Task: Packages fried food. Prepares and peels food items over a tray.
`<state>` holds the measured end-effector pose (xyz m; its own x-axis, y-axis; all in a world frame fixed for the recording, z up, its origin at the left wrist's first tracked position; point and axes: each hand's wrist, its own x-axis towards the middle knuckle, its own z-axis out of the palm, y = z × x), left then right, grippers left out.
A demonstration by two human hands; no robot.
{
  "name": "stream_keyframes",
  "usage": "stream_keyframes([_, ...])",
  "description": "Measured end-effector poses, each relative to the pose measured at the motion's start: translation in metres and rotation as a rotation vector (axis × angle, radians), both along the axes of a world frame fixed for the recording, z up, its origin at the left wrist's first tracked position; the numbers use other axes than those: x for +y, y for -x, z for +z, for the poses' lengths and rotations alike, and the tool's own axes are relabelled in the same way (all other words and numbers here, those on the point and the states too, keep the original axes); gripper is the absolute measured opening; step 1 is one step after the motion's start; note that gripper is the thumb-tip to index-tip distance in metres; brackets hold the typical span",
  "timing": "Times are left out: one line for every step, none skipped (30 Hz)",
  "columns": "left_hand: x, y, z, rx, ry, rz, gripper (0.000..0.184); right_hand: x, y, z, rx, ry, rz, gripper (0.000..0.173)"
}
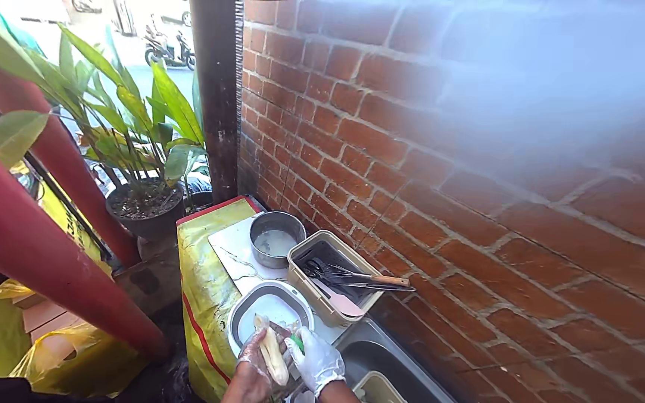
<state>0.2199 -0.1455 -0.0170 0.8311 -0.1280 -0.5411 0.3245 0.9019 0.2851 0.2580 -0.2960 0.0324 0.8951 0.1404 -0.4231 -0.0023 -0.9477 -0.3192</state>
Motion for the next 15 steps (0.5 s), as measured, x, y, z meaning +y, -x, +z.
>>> stream_keyframes([0.001, 0.001, -0.005, 0.02, 0.016, -0.026, 0.043, -0.004, -0.002, 0.002, -0.009, 0.005, -0.004, 0.05])
stream_keyframes([0.001, 0.001, -0.009, 0.03, 0.025, -0.045, 0.043, -0.008, -0.002, 0.002, -0.016, -0.002, -0.028, 0.048])
stream_keyframes([0.001, 0.001, -0.012, 0.04, 0.004, -0.056, 0.042, -0.015, -0.001, -0.001, -0.021, -0.027, -0.064, 0.047])
stream_keyframes([0.001, -0.002, -0.015, 0.067, -0.068, -0.057, 0.04, -0.024, 0.002, -0.004, -0.02, -0.065, -0.102, 0.047])
stream_keyframes([0.0, -0.006, -0.017, 0.093, -0.172, -0.067, 0.036, -0.036, 0.007, -0.007, -0.019, -0.117, -0.138, 0.048])
stream_keyframes([0.0, -0.01, -0.019, 0.111, -0.316, -0.089, 0.033, -0.05, 0.015, -0.012, -0.026, -0.168, -0.167, 0.048])
stream_keyframes([0.0, -0.016, -0.022, 0.113, -0.49, -0.125, 0.031, -0.065, 0.026, -0.018, -0.029, -0.216, -0.189, 0.049])
stream_keyframes([0.001, -0.022, -0.025, 0.099, -0.697, -0.193, 0.029, -0.081, 0.039, -0.021, -0.018, -0.249, -0.211, 0.05])
stream_keyframes([0.001, -0.031, -0.026, 0.087, -0.935, -0.293, 0.031, -0.096, 0.053, -0.022, -0.002, -0.271, -0.236, 0.051])
stream_keyframes([-0.001, -0.039, -0.023, 0.068, -1.169, -0.43, 0.035, -0.111, 0.069, -0.023, 0.015, -0.282, -0.259, 0.052])
stream_keyframes([-0.006, -0.047, -0.016, 0.05, -1.366, -0.589, 0.041, -0.125, 0.085, -0.026, 0.027, -0.28, -0.286, 0.053])
stream_keyframes([-0.011, -0.054, -0.01, 0.018, -1.498, -0.729, 0.047, -0.135, 0.101, -0.022, 0.043, -0.285, -0.323, 0.052])
stream_keyframes([-0.016, -0.061, -0.004, -0.023, -1.595, -0.847, 0.054, -0.144, 0.115, -0.016, 0.061, -0.297, -0.369, 0.051])
stream_keyframes([-0.022, -0.067, 0.0, -0.051, -1.676, -0.943, 0.062, -0.153, 0.128, -0.01, 0.072, -0.331, -0.428, 0.049])
stream_keyframes([-0.03, -0.068, 0.009, -0.071, -1.742, -0.999, 0.069, -0.166, 0.144, -0.015, 0.057, -0.361, -0.484, 0.048])
